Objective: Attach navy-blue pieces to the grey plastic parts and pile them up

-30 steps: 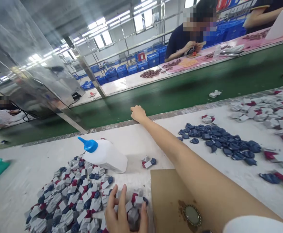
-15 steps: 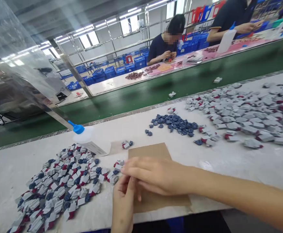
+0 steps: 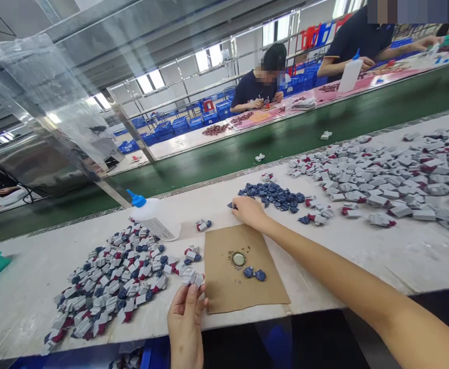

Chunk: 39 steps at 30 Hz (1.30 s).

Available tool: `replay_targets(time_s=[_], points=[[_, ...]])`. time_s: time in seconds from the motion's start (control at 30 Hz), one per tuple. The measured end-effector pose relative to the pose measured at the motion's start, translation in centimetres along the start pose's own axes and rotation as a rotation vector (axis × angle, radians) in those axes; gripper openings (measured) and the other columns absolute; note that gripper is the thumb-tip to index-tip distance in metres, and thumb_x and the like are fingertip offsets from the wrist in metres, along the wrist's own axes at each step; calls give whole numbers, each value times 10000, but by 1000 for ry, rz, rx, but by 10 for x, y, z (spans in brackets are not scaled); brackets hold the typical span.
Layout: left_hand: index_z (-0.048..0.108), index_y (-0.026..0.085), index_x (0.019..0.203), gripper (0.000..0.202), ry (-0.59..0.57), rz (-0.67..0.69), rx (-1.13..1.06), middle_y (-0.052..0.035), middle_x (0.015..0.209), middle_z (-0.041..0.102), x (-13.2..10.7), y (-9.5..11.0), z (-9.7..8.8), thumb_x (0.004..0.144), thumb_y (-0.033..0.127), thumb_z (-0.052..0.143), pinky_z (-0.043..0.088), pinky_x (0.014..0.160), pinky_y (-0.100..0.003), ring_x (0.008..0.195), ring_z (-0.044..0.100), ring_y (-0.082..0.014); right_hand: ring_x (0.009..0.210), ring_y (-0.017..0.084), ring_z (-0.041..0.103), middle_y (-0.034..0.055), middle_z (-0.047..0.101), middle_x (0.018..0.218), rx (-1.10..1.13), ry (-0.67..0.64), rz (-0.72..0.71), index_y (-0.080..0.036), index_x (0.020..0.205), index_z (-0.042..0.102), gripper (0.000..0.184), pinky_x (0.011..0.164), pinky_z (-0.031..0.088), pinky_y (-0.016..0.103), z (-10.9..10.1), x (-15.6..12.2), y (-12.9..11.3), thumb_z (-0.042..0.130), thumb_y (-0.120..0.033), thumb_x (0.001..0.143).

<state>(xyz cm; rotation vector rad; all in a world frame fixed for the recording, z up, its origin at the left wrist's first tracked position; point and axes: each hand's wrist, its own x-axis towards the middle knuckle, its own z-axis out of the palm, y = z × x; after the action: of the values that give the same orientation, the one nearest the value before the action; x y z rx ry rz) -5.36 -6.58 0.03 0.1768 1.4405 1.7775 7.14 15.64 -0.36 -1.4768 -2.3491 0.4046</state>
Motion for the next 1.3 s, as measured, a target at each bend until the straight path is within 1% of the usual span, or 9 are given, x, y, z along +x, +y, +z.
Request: replay_targets(time_s=[0.13, 0.23, 0.33, 0.43, 0.57, 0.77, 0.87, 1.13, 1.3], points=[[674, 136, 748, 273, -11, 35, 13, -43, 719, 692, 8, -6, -4, 535, 277, 770, 527, 546, -209, 644, 649, -144, 856, 181, 587, 90, 648, 919, 110, -30, -135, -145, 870, 614, 176, 733, 431, 255, -9, -22, -10, 457, -132, 790], [681, 132, 796, 294, -68, 14, 12, -57, 744, 698, 11, -7, -7, 556, 282, 757, 526, 549, -210, 662, 648, -147, 779, 137, 594, 65, 638, 937, 179, -68, -209, -159, 955, 571, 202, 680, 452, 228, -20, -56, -23, 445, -132, 799], [682, 133, 816, 303, -84, 1, -28, -61, 755, 701, 11, -7, -8, 559, 276, 755, 526, 553, -207, 666, 648, -145, 658, 135, 573, 47, 626, 808, 175, -125, -300, -161, 900, 551, 139, 594, 447, 240, -27, -88, -33, 452, -152, 803], [682, 132, 819, 294, -88, -22, -49, -60, 749, 703, 10, -6, -9, 568, 268, 751, 525, 562, -200, 671, 652, -142, 647, 157, 549, 57, 592, 736, 6, -171, -457, -154, 776, 561, 178, 563, 423, 256, -26, -105, -36, 392, -123, 825], [680, 138, 810, 260, -133, -62, -77, -67, 784, 708, 5, 1, -8, 582, 247, 743, 516, 583, -187, 730, 659, -150, 627, 168, 539, 72, 581, 705, -133, -200, -555, -149, 710, 584, 271, 540, 411, 265, -22, -105, -37, 346, -92, 828], [664, 154, 825, 226, -229, -72, -60, -78, 855, 707, -9, 13, -4, 620, 236, 713, 508, 627, -194, 809, 659, -170, 666, 125, 580, 56, 642, 805, 438, -72, -395, -151, 871, 610, 153, 590, 464, 236, -53, -115, -72, 475, -213, 833], [662, 163, 813, 209, -251, -4, -6, -57, 815, 709, -15, 17, -2, 626, 242, 712, 505, 626, -183, 780, 656, -152, 670, 115, 584, 40, 652, 799, 577, -85, -373, -160, 865, 623, 132, 599, 468, 223, -68, -123, -91, 510, -210, 817], [664, 185, 812, 203, -295, 108, 111, -23, 760, 703, -25, 22, 1, 639, 281, 706, 519, 597, -193, 671, 632, -122, 665, 123, 570, 46, 624, 726, 562, -79, -476, -147, 840, 611, 117, 568, 433, 221, -68, -127, -94, 502, -188, 830], [666, 196, 841, 195, -339, 114, 137, -21, 793, 711, -23, 19, -1, 665, 275, 691, 533, 610, -196, 698, 647, -126, 684, 126, 553, 59, 601, 744, 498, -98, -561, -146, 857, 604, 149, 574, 412, 224, -68, -129, -92, 456, -148, 852]])
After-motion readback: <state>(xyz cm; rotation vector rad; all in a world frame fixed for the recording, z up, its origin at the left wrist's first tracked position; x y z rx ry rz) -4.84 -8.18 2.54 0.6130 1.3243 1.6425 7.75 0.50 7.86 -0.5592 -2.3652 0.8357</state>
